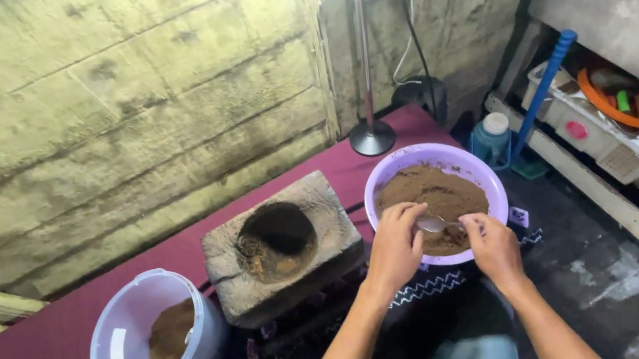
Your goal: The person uses a spoon to scoop brown powder from a bowl into a stone mortar and stirs it to mix the substances.
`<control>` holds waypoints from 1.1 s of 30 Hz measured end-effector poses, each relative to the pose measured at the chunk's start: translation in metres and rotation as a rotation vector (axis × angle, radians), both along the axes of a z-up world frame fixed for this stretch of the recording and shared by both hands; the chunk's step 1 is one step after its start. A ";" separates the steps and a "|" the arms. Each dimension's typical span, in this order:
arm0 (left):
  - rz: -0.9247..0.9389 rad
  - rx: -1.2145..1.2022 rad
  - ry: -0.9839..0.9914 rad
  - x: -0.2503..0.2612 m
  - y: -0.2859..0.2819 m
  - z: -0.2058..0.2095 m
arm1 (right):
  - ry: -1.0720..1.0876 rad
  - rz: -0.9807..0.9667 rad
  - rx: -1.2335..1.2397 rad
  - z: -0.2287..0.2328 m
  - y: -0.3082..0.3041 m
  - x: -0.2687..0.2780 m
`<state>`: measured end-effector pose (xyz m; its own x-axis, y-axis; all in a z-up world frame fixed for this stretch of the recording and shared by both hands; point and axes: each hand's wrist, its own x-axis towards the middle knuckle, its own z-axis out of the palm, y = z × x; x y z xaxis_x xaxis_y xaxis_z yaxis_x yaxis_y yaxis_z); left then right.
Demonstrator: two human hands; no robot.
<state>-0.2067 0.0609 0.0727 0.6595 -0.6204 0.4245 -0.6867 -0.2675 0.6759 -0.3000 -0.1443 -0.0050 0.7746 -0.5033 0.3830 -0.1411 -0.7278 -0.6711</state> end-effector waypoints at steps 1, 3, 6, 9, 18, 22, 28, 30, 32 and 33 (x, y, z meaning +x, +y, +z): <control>0.007 0.000 -0.014 -0.005 0.003 0.007 | -0.014 0.007 0.000 0.000 -0.002 0.003; 0.025 -0.080 0.100 -0.018 0.006 0.017 | 0.022 -0.104 0.024 -0.002 -0.007 0.002; 0.032 -0.121 0.211 -0.031 0.006 0.018 | 0.147 -0.169 -0.003 -0.011 -0.020 0.003; 0.059 -0.135 0.432 -0.027 -0.002 0.003 | 0.154 -0.214 0.079 -0.018 -0.030 0.007; 0.042 -0.675 1.203 -0.028 -0.042 -0.021 | -0.328 0.218 0.094 0.101 0.108 -0.011; 0.087 -0.721 0.993 -0.033 -0.046 0.005 | -0.414 0.511 0.148 0.085 0.109 0.021; 0.007 -0.480 0.368 -0.050 -0.015 0.067 | -0.362 0.556 0.400 0.104 0.084 0.064; 0.574 0.358 -0.699 -0.072 0.018 0.084 | -0.329 0.601 0.745 0.138 0.094 0.050; 0.395 0.389 -0.684 -0.065 0.062 0.087 | -0.290 0.614 1.091 0.182 0.124 0.031; 0.204 0.414 -0.676 -0.061 0.083 0.088 | -0.270 0.612 1.265 0.201 0.139 0.017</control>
